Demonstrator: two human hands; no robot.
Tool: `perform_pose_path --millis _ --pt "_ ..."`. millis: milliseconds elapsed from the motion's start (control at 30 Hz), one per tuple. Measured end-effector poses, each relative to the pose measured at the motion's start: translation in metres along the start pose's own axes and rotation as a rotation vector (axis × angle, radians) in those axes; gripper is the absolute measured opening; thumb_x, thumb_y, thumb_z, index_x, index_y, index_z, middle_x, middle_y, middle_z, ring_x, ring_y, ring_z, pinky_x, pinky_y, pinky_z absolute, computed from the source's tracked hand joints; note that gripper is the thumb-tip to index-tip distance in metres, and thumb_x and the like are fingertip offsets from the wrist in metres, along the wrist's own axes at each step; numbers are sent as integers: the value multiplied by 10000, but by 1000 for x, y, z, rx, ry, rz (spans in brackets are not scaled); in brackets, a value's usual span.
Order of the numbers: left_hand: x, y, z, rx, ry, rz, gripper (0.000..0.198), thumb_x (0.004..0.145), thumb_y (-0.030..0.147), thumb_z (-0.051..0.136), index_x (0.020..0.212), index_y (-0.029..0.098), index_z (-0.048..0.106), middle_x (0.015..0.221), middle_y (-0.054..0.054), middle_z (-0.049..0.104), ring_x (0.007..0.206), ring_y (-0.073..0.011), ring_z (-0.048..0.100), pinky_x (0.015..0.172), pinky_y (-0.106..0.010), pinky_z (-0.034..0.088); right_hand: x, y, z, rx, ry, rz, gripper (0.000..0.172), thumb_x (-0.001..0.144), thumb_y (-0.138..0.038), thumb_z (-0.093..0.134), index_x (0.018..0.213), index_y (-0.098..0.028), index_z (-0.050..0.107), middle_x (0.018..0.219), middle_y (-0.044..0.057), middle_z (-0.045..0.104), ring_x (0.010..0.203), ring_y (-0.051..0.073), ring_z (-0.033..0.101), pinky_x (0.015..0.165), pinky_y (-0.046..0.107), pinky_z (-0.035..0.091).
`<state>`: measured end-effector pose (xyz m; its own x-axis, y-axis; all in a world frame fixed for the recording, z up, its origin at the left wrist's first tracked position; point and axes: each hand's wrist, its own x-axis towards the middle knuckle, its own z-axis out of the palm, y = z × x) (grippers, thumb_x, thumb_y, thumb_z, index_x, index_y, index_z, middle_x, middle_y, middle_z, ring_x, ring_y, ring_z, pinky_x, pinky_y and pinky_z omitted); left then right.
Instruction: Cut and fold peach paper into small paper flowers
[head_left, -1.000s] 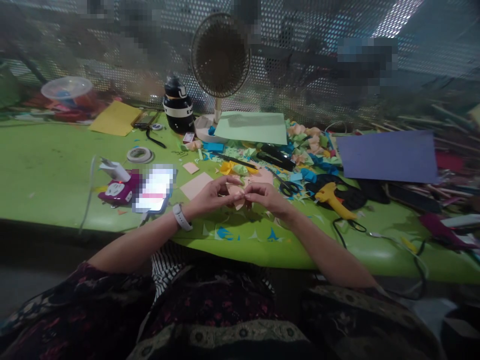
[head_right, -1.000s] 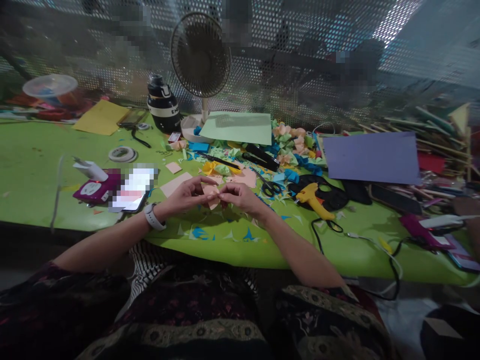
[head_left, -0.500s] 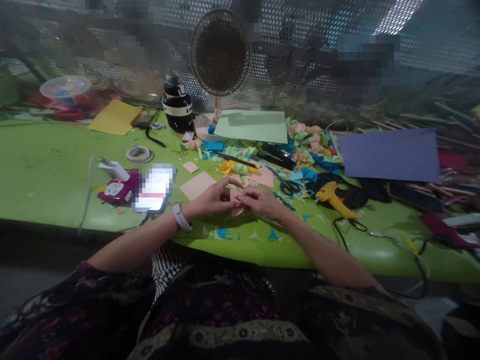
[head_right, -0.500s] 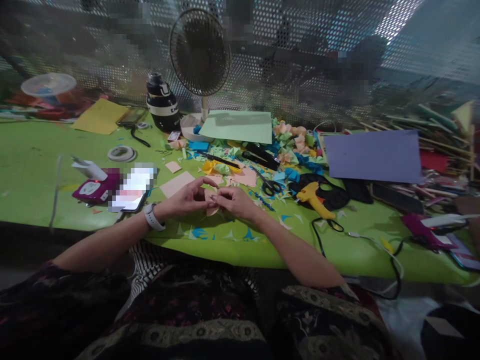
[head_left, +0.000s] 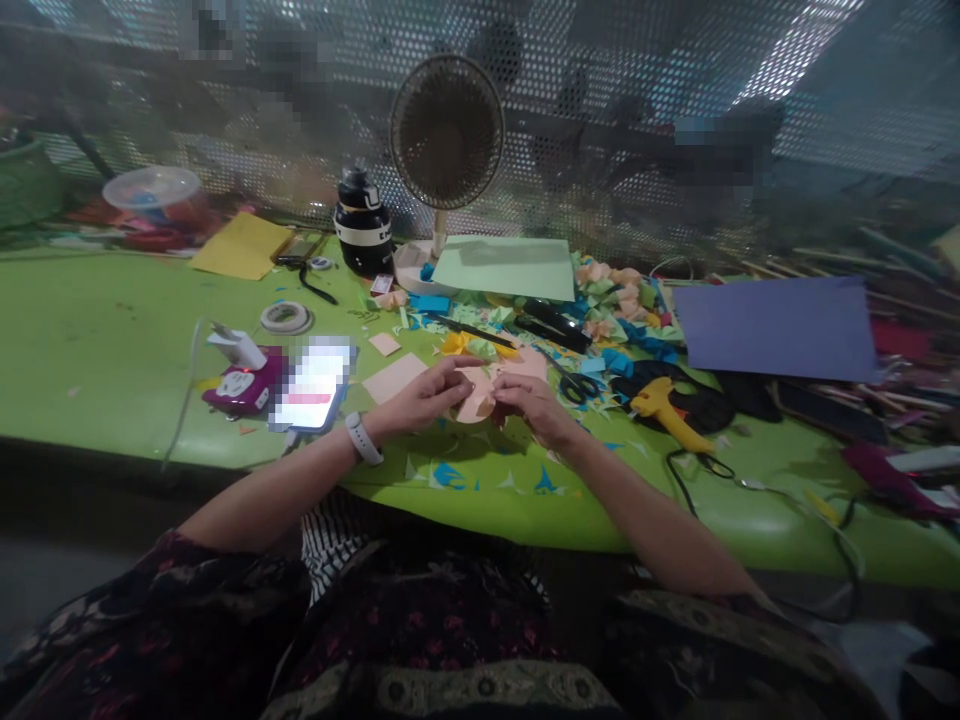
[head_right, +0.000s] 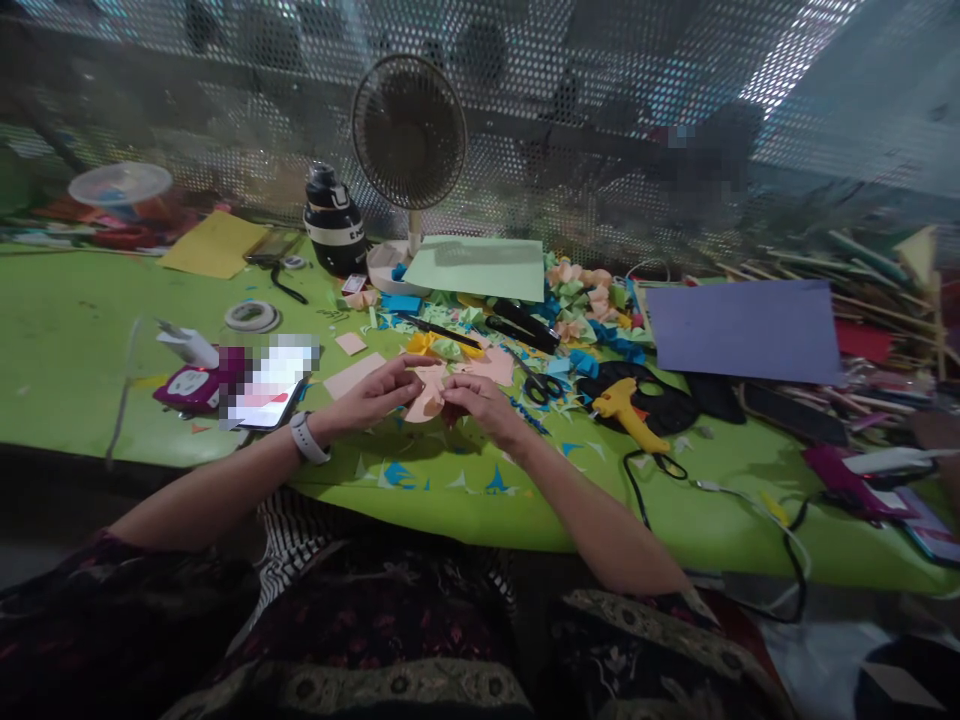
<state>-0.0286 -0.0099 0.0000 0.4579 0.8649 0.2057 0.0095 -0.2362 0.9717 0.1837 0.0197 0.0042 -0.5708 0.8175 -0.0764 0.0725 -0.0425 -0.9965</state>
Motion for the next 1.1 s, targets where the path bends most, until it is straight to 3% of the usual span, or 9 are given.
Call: perform_pose_path --millis 167,333,433,667,833,1100 --pt "-2 4 -2 -73 22 -36 454 958 420 548 1347 188 506 876 -14 544 758 -119 512 684 -242 422 2 -3 3 48 6 40 200 702 -364 697 674 -180 624 542 -17 602 494 115 547 523 255 470" --pt "-2 4 -2 -110 41 -6 567 870 375 697 1359 197 471 979 -48 605 895 -155 582 742 -258 464 0 -9 8 87 140 23 220 673 -378 713 652 -179 621 534 -22 602 488 99 535 516 240 471" --pt "-1 1 -1 -120 86 8 503 887 339 672 1329 186 490 1020 -64 624 912 -154 603 777 -271 484 -1 -8 9 70 161 0 217 682 -380 711 661 -180 628 561 -16 623 505 101 552 541 247 492" --pt "1 -2 -3 -127 141 -46 276 902 269 609 1152 155 630 1055 -60 647 850 -120 611 823 -279 515 0 -4 8 -93 100 -36 199 727 -371 684 693 -178 655 586 -1 641 538 115 572 576 269 505" --pt "2 -4 -3 -187 127 -89 273 887 280 640 1121 141 660 1055 -72 679 825 -115 628 797 -277 522 -4 -8 7 -129 129 -71 214 743 -373 666 804 -168 675 623 -11 622 565 123 569 572 273 494" --pt "2 -8 -3 -194 141 -98 264 869 274 661 1094 138 681 945 -53 688 788 -113 626 777 -270 510 -6 -9 7 -164 123 -81 228 774 -404 662 799 -177 655 621 -14 608 565 127 554 581 280 476"
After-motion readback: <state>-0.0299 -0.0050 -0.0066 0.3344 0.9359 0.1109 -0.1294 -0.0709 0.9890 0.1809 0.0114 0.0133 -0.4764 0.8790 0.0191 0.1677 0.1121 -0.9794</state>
